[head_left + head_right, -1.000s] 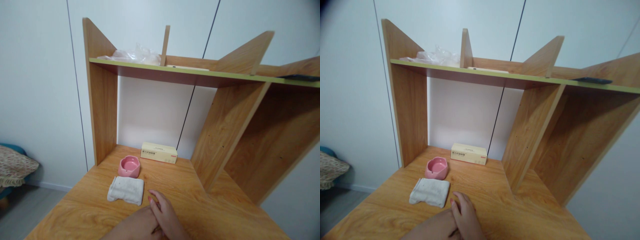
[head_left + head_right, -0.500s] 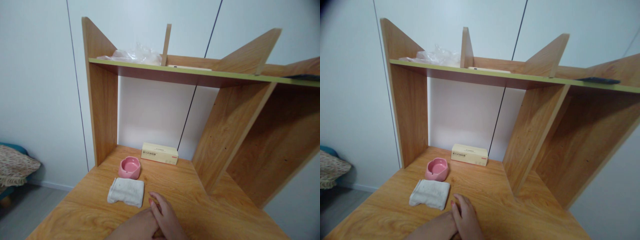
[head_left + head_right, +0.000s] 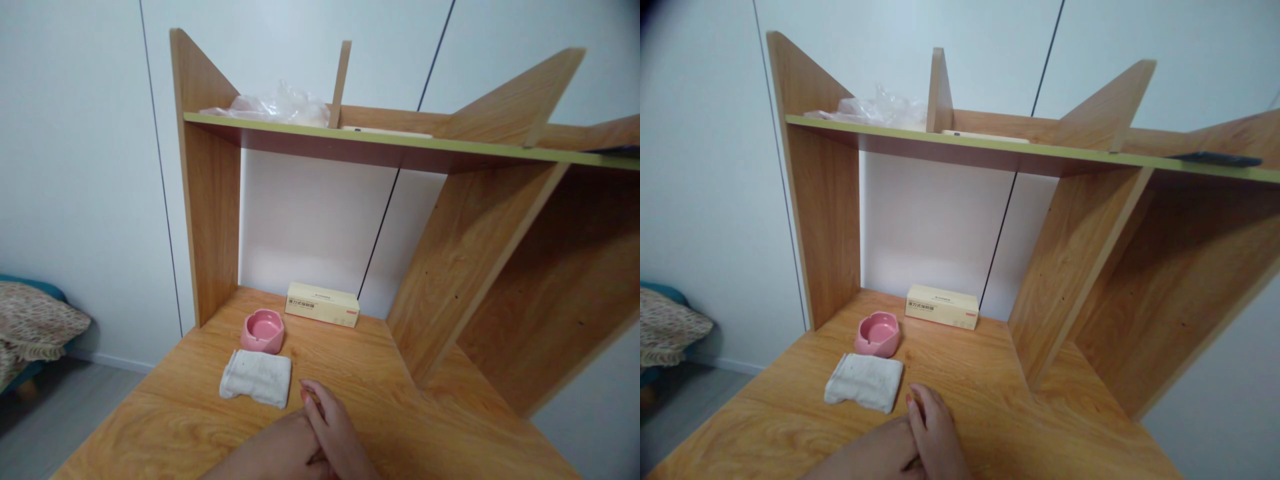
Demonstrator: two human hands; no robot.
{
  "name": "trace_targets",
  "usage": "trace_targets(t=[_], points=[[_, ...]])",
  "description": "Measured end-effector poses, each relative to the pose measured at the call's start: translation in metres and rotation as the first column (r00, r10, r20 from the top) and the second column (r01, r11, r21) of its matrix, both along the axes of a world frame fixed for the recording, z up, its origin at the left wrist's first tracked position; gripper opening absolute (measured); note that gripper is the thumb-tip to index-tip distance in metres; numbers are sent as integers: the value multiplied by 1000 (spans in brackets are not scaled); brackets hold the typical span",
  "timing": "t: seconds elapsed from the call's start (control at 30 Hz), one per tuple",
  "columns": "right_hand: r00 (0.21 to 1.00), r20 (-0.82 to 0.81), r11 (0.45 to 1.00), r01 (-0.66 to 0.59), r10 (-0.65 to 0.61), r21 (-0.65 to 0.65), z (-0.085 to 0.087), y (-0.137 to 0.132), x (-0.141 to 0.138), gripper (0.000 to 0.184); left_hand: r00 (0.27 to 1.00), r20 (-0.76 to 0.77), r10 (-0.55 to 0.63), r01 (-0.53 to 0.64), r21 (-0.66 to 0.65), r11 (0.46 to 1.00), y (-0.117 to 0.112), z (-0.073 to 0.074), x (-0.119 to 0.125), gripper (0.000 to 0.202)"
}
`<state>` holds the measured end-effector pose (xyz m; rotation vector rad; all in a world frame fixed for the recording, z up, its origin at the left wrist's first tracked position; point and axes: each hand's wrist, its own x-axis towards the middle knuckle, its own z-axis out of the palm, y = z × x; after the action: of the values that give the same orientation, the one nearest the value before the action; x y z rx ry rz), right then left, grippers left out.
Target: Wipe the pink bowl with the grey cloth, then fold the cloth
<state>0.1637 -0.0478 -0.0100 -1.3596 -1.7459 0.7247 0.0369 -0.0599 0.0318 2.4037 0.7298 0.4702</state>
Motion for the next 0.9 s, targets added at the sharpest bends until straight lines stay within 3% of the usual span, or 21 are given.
trace_targets(t=[0.33,0.5,0.9], points=[[1000,8,1000,11,-11,7,-1,1,0,37,1000,8,-21,22,-93,995,0,5,0,35],[1000,14,1000,6,-6,26,-2,1,0,39,1000,-2,26,-26,-77,997,2,-5,-2,31],[998,49,999,-24,26,-40,-6,7,3,40,995,-39,-88,86,-42,995,15,-21,-3,23]])
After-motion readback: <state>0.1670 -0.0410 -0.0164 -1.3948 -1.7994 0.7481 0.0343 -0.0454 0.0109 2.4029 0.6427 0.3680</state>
